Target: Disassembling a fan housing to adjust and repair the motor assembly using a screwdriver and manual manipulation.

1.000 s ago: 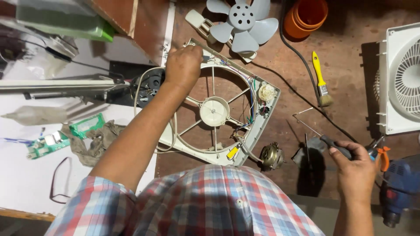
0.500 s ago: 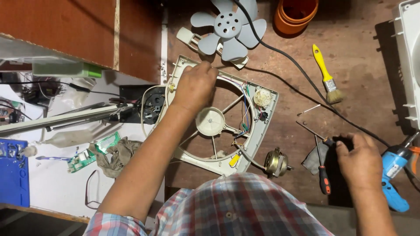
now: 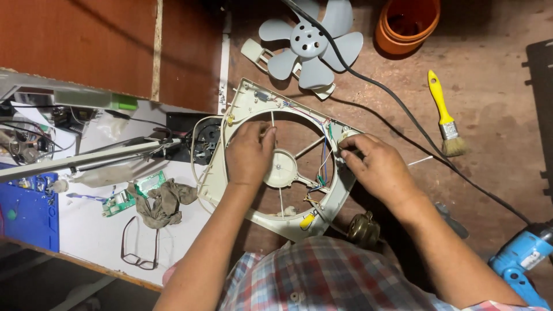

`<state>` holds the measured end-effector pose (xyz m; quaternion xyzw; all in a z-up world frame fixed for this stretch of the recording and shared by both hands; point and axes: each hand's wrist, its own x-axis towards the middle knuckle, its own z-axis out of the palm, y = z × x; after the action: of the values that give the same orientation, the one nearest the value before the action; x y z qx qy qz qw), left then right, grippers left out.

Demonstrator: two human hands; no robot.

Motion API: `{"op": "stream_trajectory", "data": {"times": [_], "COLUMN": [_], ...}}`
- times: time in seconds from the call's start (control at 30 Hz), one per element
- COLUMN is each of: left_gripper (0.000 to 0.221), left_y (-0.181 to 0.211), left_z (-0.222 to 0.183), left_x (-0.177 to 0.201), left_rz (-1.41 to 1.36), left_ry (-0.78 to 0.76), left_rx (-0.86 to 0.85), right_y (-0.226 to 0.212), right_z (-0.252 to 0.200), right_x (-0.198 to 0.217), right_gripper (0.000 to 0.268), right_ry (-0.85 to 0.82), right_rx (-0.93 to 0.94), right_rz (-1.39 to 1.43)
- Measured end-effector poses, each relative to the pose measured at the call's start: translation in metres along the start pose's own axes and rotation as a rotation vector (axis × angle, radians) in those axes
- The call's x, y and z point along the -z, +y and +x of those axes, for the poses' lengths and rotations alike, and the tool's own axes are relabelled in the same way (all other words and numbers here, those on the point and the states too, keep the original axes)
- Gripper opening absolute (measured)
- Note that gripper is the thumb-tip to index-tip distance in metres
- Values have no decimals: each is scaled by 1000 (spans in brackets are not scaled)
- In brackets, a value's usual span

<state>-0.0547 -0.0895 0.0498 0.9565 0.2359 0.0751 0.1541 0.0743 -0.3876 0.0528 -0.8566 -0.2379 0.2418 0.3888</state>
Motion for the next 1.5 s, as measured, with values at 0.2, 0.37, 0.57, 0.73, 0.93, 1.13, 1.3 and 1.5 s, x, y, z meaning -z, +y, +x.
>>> {"op": "stream_trajectory", "data": {"times": [0.2, 0.37, 0.57, 0.73, 0.93, 1.13, 1.3, 1.5], "left_gripper": [53, 52, 30, 28, 27, 21, 12, 10], "left_y": [9, -3, 11, 28, 52, 25, -4, 3], "left_z": [58, 102, 100, 85, 43, -11, -31, -22], "left_x": [20, -13, 6, 22, 27, -20, -66, -79], "left_rz": [-72, 51, -188, -347, -380, -179, 45, 146], "left_ry": [-154, -316, -285, -199, -21, 72, 279, 362], "left_rx": [311, 378, 469, 434, 277, -136, -496, -606], "right_y": [-51, -69, -57, -45, -48, -42, -55, -69], "right_z": [34, 58, 70, 79, 78, 74, 75, 96], "right_x": [-8, -17, -27, -35, -38, -42, -39, -43], "right_gripper": [26, 26, 28, 27, 32, 32, 33, 39], "right_ry": [-174, -237, -197, -154, -108, -85, -114, -161], "right_rx": [-23, 4, -27, -33, -34, -27, -4, -22], "right_rz": [28, 47, 101, 64, 99, 91, 75, -77]}}
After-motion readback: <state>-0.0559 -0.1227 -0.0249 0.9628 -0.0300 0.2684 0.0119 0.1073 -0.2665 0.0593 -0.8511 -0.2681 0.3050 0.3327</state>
